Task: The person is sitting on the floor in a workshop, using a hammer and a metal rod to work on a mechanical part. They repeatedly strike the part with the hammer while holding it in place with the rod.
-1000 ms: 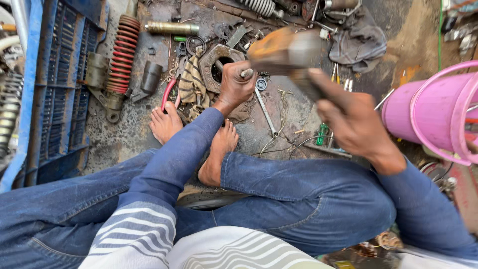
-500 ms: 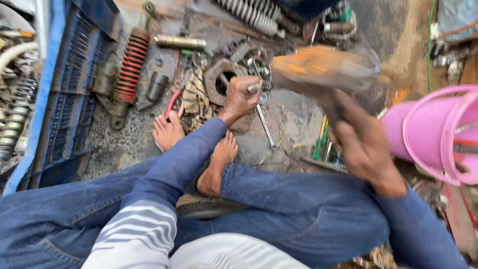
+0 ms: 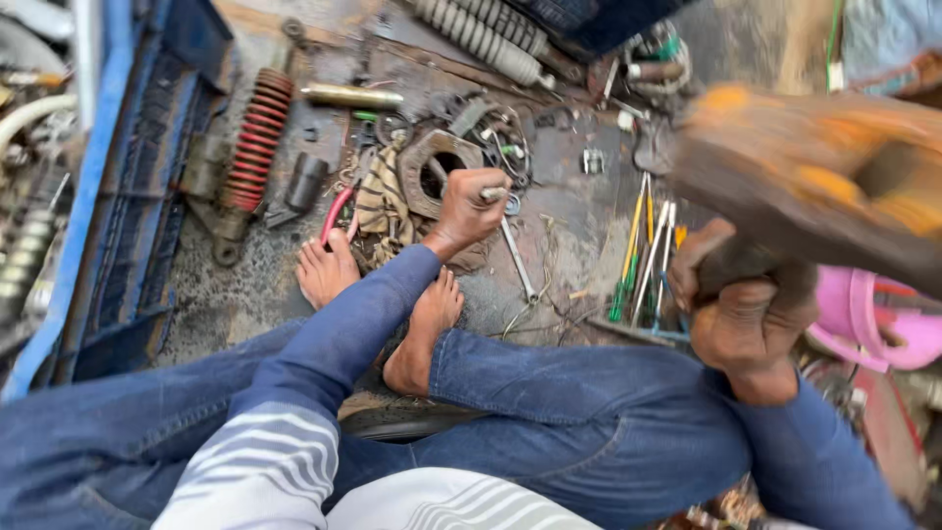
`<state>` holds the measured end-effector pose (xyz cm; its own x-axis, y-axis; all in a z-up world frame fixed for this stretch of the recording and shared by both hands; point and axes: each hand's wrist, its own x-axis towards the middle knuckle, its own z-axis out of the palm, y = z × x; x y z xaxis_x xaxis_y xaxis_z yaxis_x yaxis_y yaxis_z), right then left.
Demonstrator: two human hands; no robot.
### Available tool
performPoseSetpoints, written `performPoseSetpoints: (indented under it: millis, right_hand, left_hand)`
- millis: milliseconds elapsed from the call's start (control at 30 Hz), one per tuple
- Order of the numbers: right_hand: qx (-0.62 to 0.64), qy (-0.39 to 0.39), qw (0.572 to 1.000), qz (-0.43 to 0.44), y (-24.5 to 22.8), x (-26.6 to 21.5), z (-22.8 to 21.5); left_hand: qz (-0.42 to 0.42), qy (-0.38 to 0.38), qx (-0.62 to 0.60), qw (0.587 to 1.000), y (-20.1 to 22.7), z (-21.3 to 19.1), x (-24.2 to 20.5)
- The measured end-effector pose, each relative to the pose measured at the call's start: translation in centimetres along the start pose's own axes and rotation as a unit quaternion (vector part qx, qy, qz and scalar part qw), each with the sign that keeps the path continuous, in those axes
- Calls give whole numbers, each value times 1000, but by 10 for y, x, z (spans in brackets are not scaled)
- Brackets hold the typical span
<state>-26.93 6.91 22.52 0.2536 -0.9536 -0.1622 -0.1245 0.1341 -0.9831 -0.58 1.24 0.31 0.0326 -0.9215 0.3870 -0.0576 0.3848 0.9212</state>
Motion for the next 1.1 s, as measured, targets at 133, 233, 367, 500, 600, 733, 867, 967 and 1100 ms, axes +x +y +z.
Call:
performPoseSetpoints:
  millis: [133,233,367,500,600,733,867,967,1100]
  right_hand:
    - [-495,-140,839,-180,-5,25,24]
    - [-519,-115,846,46,-36,19,48]
    - [-308,-33,949,-64,-50,1,44]
    - [-175,-2,966,-189,-44,-4,30]
    - [-263,-8,954,-142,-51,6,32]
    - [-349,-20,919,-182,-58,9,36]
    - [-365,9,906,-212,-73,8,36]
    - [-348,27,914,-206,-96,1,42]
    - [-156,21,980,-121,-113,-23,80]
  left_hand:
    - [41,54,-60,996,-3,0,12]
    - [6,55,-50,997,4,-10,27]
    - [140,41,-47,988,3,-3,10]
    - [-3,18,-4,1000,-21,1,15]
    - [-4,8,-22,1000,-33,-7,17]
    - [-66,-23,-83,994,-28,-12,14]
    - [-82,-70,-119,987,-21,-17,19]
    - [-97,-112,-106,983,-20,-18,22]
    - [-113,-151,-125,974,-20,-21,22]
